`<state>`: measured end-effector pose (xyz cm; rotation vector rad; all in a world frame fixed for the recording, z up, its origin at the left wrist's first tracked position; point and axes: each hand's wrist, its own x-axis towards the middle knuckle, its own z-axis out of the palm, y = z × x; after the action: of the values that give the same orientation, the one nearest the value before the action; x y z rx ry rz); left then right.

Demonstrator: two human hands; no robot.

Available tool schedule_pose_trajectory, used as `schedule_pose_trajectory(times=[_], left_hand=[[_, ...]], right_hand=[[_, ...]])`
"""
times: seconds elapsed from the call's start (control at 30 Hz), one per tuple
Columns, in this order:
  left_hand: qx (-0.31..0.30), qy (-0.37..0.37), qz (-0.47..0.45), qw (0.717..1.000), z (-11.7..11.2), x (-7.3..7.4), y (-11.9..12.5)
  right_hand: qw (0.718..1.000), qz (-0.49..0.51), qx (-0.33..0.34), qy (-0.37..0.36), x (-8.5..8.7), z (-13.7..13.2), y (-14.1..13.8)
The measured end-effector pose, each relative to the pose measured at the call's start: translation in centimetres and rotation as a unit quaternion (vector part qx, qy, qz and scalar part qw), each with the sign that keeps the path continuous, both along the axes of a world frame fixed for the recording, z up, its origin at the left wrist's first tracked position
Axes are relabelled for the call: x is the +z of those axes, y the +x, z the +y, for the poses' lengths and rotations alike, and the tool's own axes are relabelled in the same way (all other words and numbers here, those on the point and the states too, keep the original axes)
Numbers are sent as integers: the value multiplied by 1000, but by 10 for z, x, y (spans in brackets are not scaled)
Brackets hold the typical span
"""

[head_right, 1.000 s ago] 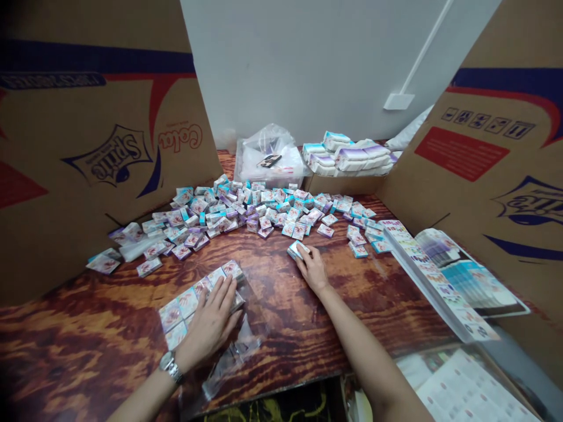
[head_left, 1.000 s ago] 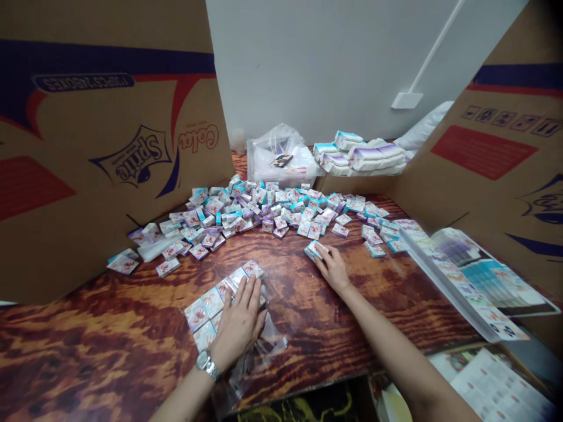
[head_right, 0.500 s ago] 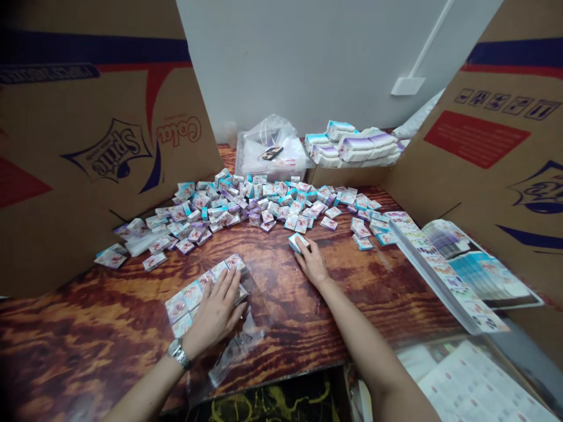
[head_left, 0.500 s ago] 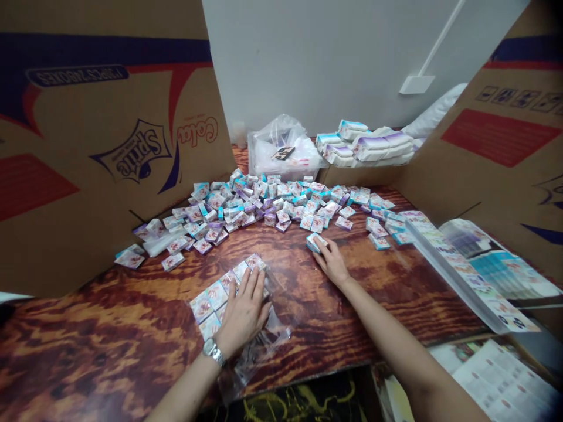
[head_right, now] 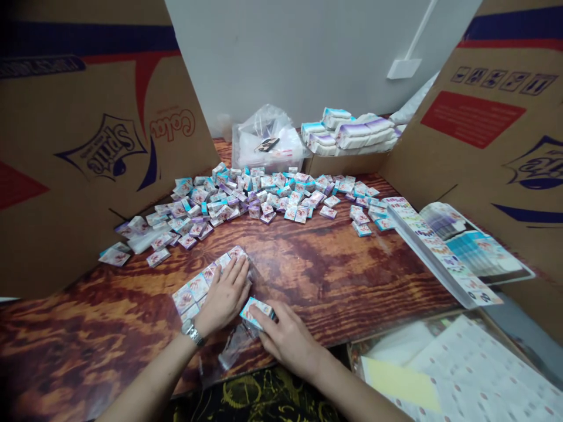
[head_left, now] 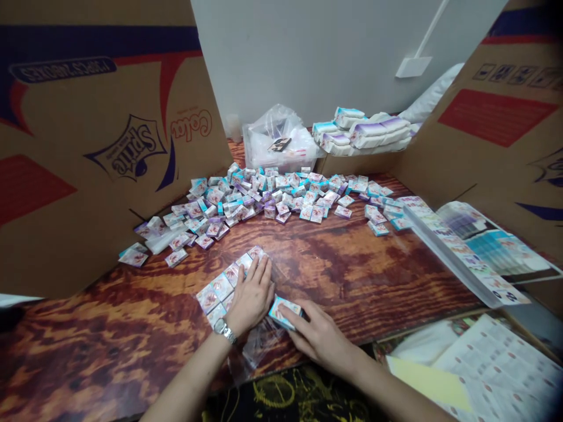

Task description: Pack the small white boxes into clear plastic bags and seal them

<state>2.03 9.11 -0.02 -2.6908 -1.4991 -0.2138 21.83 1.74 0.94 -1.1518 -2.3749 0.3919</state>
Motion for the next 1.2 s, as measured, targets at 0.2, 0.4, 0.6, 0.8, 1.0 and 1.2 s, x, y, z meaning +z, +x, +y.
schedule_pose_trajectory(times=[0.2,0.4,0.6,0.8,1.0,1.2], left_hand=[[-15,-3,4,1000,1,2,0],[-38,-39,-1,999,4,-3,-5],[-53,-67,2,996,2,-8,-10],[-53,-54,3,997,1,-14,-10],[-50,-35,15,998,1,-19,-9],[-48,-42,8,998,3,-25,-11]], right_hand=[[984,-64,-144,83,-34,15,-28],[972,-49,-201,114,-48,18,-39],[962,-62,-220,146,-55,22,-42],[959,-39,-245,139,-59,23,-44],[956,-32,-255,139,-60,23,-44],[953,-54,-263,140,-59,22,-44]])
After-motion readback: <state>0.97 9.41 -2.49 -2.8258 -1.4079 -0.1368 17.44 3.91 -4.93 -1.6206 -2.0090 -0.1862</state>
